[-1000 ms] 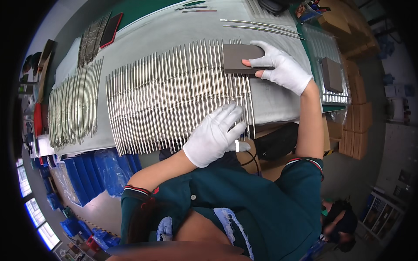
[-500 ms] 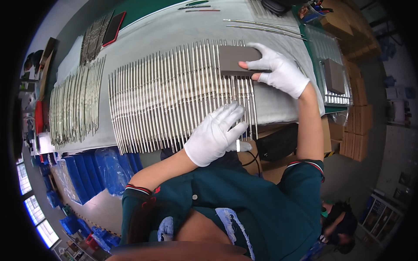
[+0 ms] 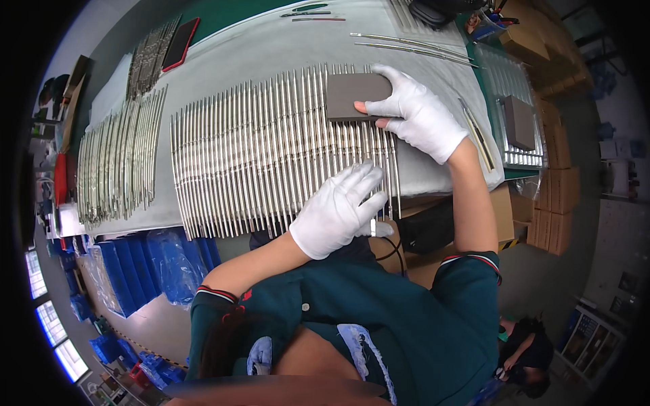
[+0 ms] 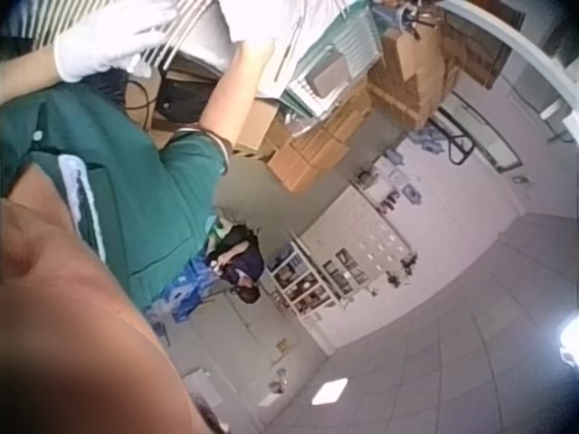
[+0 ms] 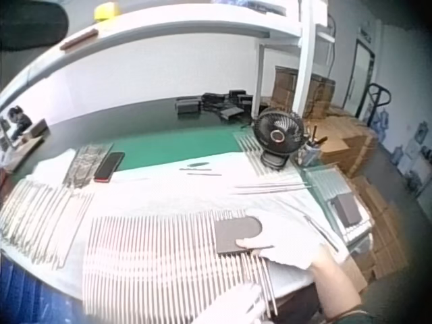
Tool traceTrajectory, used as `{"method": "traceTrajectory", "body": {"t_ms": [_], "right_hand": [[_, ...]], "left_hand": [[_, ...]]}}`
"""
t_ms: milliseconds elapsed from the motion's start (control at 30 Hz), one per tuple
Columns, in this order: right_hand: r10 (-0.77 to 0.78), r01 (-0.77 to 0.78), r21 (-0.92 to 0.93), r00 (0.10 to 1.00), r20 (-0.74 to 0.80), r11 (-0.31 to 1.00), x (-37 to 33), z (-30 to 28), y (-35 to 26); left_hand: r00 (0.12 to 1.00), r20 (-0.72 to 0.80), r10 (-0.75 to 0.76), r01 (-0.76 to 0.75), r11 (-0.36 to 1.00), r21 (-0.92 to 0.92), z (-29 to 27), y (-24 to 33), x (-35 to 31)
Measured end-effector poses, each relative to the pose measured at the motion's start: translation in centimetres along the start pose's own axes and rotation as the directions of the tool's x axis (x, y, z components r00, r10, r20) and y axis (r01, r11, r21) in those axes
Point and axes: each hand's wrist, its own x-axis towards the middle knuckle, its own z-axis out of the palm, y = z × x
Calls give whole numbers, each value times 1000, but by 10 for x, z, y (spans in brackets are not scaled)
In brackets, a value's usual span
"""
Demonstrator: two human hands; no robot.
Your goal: Polishing thin metal rods with a sanding block at a manufacturing workbench.
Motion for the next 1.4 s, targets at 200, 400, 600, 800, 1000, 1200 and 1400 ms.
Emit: {"method": "traceTrajectory", "body": {"t_ms": [200,400,600,800,1000,1200,1400], "right_hand": [[74,-74,10,997,-30,997,-27,-25,23],[222,45,538,880,-420,841,-39,-24,25],[387,56,705,803,-453,707,-42,-14,26],[422,143,904,848,-322,403,-21,-6,23],[346,160,972,914,-213,175,16,6,28],[57,-237,966,968,244,-100,61,29,35],[4,-314,897,944,331,-311,71,42,58]], "left_hand": [[1000,-15,3,-3,1000,-14,-1,0,0],[999,26,-21,20,998,53,8,-1,0],[968,227,-104,64,982,176,4,3,2],[955,269,-122,81,984,157,11,3,7],[968,237,-89,47,983,180,20,2,3],[946,286,-153,77,963,260,1,2,4],[892,436,-122,0,963,269,-3,-1,14]]}}
